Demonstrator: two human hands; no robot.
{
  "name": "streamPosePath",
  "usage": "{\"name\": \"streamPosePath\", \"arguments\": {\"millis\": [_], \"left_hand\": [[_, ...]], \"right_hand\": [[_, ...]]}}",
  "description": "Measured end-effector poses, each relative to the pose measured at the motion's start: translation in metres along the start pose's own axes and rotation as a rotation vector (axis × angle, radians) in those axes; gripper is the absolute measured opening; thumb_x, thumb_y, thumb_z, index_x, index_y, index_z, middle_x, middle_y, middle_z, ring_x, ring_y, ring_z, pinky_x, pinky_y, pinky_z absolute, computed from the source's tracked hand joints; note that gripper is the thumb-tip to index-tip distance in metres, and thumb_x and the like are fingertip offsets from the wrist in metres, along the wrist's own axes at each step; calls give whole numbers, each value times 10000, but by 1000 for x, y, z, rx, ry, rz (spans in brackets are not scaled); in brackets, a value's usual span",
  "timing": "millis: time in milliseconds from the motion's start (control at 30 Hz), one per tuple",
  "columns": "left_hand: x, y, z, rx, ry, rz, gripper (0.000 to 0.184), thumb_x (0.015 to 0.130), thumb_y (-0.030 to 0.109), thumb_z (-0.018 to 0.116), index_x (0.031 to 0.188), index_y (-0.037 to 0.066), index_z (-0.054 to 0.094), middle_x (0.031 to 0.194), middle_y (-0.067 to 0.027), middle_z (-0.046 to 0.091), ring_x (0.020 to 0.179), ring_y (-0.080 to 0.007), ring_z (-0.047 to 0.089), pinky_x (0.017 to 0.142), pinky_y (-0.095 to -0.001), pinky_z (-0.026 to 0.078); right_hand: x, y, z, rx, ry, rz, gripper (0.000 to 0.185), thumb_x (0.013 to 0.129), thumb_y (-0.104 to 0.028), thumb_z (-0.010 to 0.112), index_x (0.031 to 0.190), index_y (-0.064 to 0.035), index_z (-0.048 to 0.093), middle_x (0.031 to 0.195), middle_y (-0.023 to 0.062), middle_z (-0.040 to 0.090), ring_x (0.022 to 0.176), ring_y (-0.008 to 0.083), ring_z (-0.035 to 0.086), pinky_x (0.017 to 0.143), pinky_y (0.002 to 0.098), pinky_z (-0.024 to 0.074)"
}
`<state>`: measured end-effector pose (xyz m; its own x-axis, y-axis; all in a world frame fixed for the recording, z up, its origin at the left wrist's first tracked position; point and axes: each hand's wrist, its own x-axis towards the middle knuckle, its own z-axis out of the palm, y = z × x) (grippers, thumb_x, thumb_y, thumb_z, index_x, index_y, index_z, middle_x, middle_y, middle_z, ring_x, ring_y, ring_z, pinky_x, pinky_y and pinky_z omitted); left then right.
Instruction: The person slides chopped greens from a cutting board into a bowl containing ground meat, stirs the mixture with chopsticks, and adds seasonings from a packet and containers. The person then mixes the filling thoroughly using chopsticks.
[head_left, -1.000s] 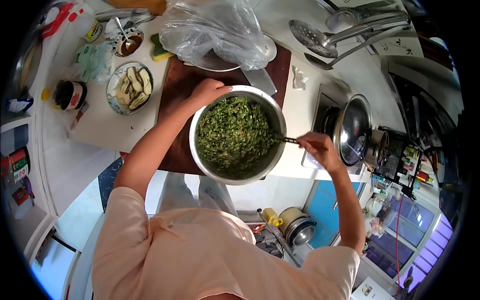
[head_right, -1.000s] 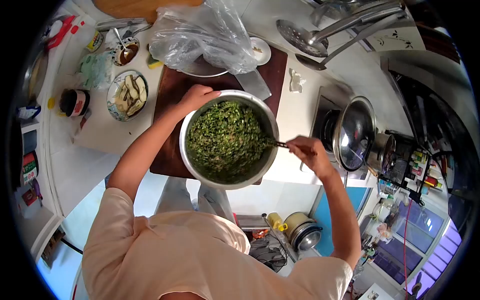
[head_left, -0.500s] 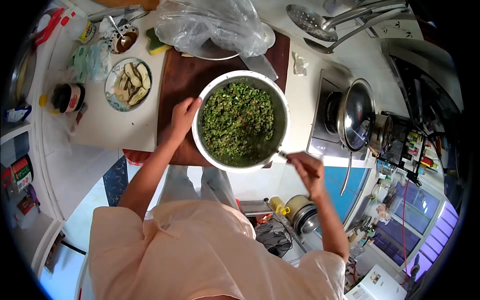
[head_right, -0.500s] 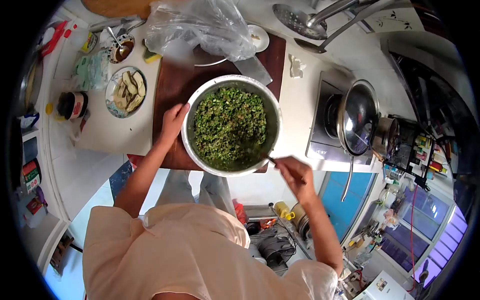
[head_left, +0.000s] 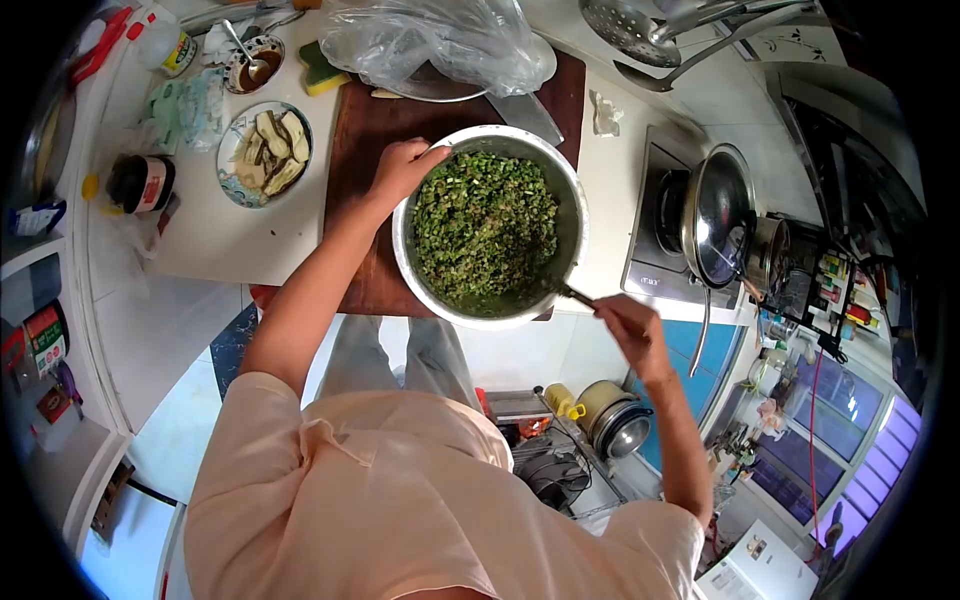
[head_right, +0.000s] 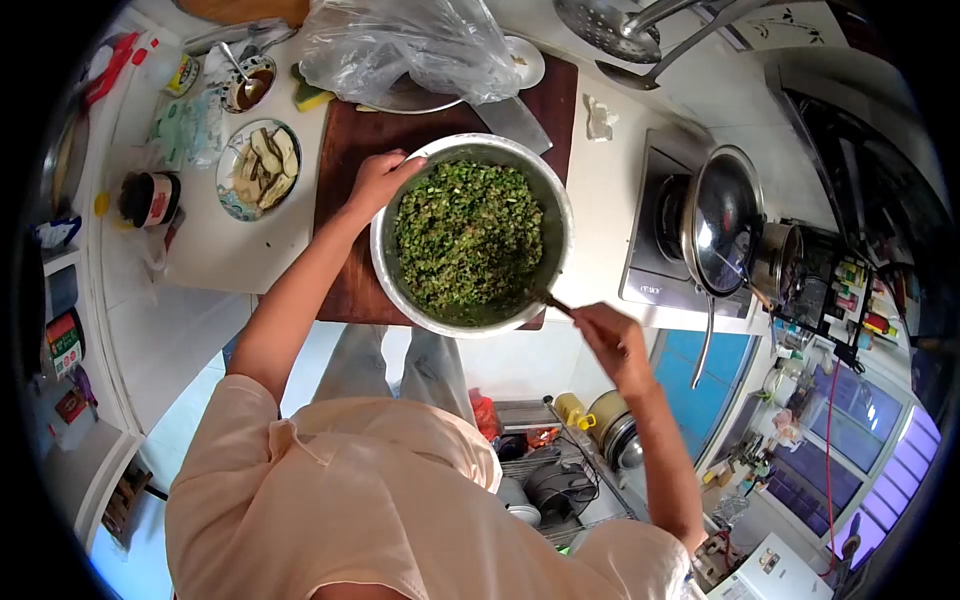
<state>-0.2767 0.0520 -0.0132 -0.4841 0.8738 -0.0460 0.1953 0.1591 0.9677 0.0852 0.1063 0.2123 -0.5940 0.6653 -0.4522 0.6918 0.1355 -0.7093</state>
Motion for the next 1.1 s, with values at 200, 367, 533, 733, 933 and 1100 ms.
{"name": "streamPosePath", "arguments": {"millis": [200, 367, 533, 733, 933, 1100], "left_hand": [[-22, 7, -4, -55, 125, -29, 369, 840, 289, 698, 696, -41, 621, 610, -84, 513, 525, -138, 445, 531, -320, 370], [-32, 10, -4, -55, 183, -62, 336, 832, 282, 708, 726, -31, 645, 624, -89, 546, 539, -132, 485, 535, -308, 383], [-39, 7, -1, -66, 220, -71, 324, 837, 276, 701, 740, -29, 649, 639, -91, 545, 553, -152, 496, 553, -310, 399], [-40, 7, -1, -56, 202, -43, 302, 842, 252, 698, 758, -34, 650, 656, -102, 544, 549, -162, 492, 543, -308, 395], [-40, 11, -3, -21, 190, -28, 266, 837, 234, 702, 797, -27, 672, 691, -106, 591, 567, -174, 537, 560, -307, 416], [-41, 17, -11, 31, 133, -17, 232, 840, 206, 693, 815, -25, 683, 701, -93, 607, 599, -164, 579, 576, -299, 431]], "right_hand": [[-39, -14, 63, 66, 32, -19, 134, 867, 89, 584, 991, 67, 628, 881, 94, 624, 803, 101, 578, 707, 201, 452], [-45, -27, 126, 213, 93, -92, 133, 919, -3, 553, 998, 83, 619, 926, 124, 644, 862, 166, 647, 766, 263, 506], [0, -11, 123, 494, 324, -34, 186, 931, -13, 534, 1078, 65, 617, 955, 117, 658, 866, 191, 666, 797, 280, 531], [-3, 27, 98, 487, 142, -164, 198, 937, -5, 519, 1096, 42, 627, 1014, 142, 642, 887, 182, 649, 773, 281, 533], [74, -9, 112, 347, -52, -365, 165, 928, -37, 561, 1038, 53, 644, 977, 127, 669, 808, 182, 657, 704, 267, 550], [98, 31, 52, 479, 246, -261, 195, 949, -84, 552, 1069, 47, 631, 945, 125, 679, 819, 175, 663, 718, 286, 565]]}}
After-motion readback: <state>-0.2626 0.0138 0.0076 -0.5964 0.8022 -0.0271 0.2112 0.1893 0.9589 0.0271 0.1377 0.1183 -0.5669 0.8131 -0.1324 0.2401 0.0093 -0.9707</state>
